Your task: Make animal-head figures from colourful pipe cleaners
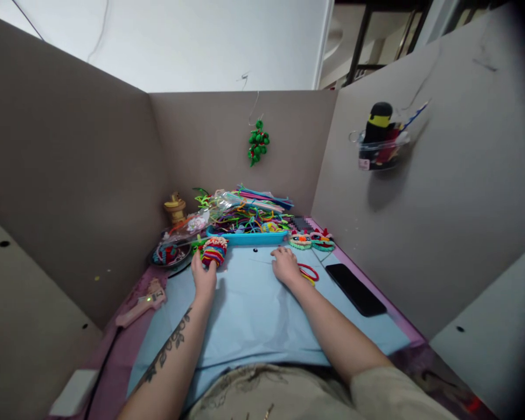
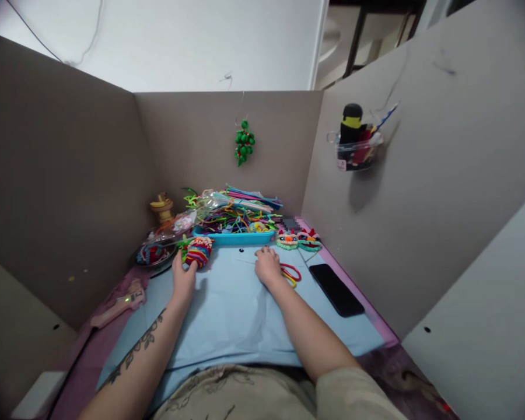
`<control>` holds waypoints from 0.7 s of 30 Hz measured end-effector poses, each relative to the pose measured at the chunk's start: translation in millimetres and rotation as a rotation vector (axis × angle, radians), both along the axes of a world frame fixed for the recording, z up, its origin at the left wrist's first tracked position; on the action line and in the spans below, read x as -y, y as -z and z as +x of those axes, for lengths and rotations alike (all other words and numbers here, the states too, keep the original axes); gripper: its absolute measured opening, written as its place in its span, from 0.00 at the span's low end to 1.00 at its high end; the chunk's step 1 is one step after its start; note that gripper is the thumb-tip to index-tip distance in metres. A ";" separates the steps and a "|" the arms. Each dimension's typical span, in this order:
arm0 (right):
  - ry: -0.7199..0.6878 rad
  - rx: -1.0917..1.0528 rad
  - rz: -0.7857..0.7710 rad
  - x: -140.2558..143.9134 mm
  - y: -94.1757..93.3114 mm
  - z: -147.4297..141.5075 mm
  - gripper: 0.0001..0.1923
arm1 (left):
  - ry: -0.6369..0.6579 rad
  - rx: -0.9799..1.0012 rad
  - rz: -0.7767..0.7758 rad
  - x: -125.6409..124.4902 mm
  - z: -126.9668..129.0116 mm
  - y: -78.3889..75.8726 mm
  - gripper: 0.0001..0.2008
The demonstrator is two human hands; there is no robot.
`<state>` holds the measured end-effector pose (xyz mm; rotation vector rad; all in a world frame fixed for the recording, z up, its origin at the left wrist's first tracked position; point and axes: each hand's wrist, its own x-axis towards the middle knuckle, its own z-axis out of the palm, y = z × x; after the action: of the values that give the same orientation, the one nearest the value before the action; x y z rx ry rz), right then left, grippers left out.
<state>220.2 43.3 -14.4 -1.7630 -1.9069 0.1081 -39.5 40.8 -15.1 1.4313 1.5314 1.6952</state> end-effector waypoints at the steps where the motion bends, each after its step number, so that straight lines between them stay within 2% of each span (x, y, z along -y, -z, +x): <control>1: -0.063 -0.078 0.027 1.5 0.9 -6.2 0.13 | 0.004 -0.095 0.027 0.0 0.5 -1.1 0.28; 4: -0.265 -0.404 0.004 4.0 6.4 -30.5 0.13 | 0.016 -0.390 0.081 6.5 6.2 -6.7 0.19; 6: -0.299 -0.694 -0.069 3.2 10.2 -49.4 0.16 | 0.049 -0.483 0.092 15.3 12.4 -11.8 0.13; 9: -0.329 -1.141 -0.261 0.7 11.4 -75.9 0.24 | 0.124 -0.499 0.101 28.6 19.9 -17.9 0.06; 12: -0.503 -1.384 -0.363 1.1 6.7 -94.5 0.28 | 0.171 -0.438 0.079 34.3 21.3 -19.0 0.05; 15: -0.609 -1.434 -0.323 6.3 0.7 -101.2 0.31 | 0.134 -0.248 0.051 31.3 17.7 -16.4 0.06; 17: -0.616 -1.370 -0.281 11.0 -2.1 -99.4 0.33 | 0.137 -0.049 0.020 26.9 14.9 -14.7 0.14; 19: -0.616 -1.241 -0.179 15.1 -3.3 -94.1 0.34 | 0.253 0.120 -0.013 22.6 13.2 -13.8 0.22; 21: -0.579 -1.091 -0.012 17.6 -3.0 -87.5 0.38 | 0.396 0.236 -0.014 19.3 12.8 -13.2 0.26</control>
<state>132.7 25.7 -11.3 -0.7571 -1.4494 1.0428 -26.8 21.5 -1.9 1.3627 1.0512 1.5408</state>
